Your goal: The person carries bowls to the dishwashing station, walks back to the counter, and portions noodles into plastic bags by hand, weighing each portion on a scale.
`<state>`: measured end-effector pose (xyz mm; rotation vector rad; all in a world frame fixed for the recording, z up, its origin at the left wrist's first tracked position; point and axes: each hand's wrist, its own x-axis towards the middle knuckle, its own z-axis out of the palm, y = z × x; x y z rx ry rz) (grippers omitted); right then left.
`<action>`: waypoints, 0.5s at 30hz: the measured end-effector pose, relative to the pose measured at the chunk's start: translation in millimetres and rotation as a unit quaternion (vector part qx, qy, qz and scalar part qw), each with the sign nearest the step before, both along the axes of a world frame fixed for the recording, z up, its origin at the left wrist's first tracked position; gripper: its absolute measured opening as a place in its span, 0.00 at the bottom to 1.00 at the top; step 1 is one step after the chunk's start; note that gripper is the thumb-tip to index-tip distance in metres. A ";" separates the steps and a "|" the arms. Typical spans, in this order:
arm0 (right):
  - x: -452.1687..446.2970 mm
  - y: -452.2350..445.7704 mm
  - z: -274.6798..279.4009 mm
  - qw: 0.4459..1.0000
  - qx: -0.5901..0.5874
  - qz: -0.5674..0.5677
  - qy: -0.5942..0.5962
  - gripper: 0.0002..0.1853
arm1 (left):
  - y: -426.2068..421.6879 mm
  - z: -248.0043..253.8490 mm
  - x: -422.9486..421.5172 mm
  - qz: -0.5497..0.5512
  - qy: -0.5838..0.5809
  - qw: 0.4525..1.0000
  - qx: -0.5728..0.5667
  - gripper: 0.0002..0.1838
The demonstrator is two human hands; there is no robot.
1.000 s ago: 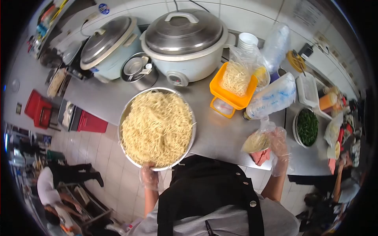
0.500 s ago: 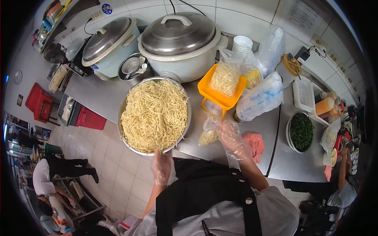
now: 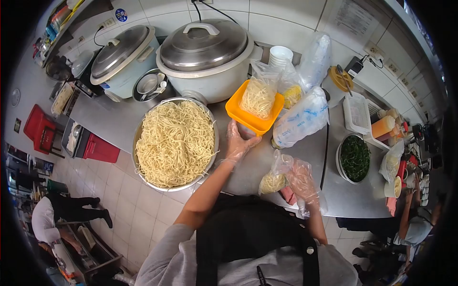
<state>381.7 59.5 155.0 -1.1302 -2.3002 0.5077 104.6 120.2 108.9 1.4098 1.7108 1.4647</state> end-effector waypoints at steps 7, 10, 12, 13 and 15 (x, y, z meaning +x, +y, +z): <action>-5.0 -1.0 9.7 0.992 -0.113 -0.053 -0.004 0.17 | 23.0 -28.1 40.2 0.110 0.075 0.991 0.001 0.53; -20.1 -2.2 16.0 0.995 -0.087 -0.037 -0.027 0.17 | 23.7 -38.0 37.5 0.099 0.064 0.993 0.013 0.55; -47.4 -1.8 15.3 0.998 -0.031 -0.061 0.009 0.16 | 15.2 -38.1 25.6 0.035 0.070 0.996 0.039 0.53; -60.4 0.8 20.2 0.998 -0.032 -0.057 0.009 0.16 | 6.4 -39.5 18.6 0.040 0.071 0.996 0.038 0.53; -87.9 9.9 32.8 0.947 0.295 0.075 -0.103 0.14 | -26.1 -53.4 4.9 0.012 0.059 0.998 -0.003 0.46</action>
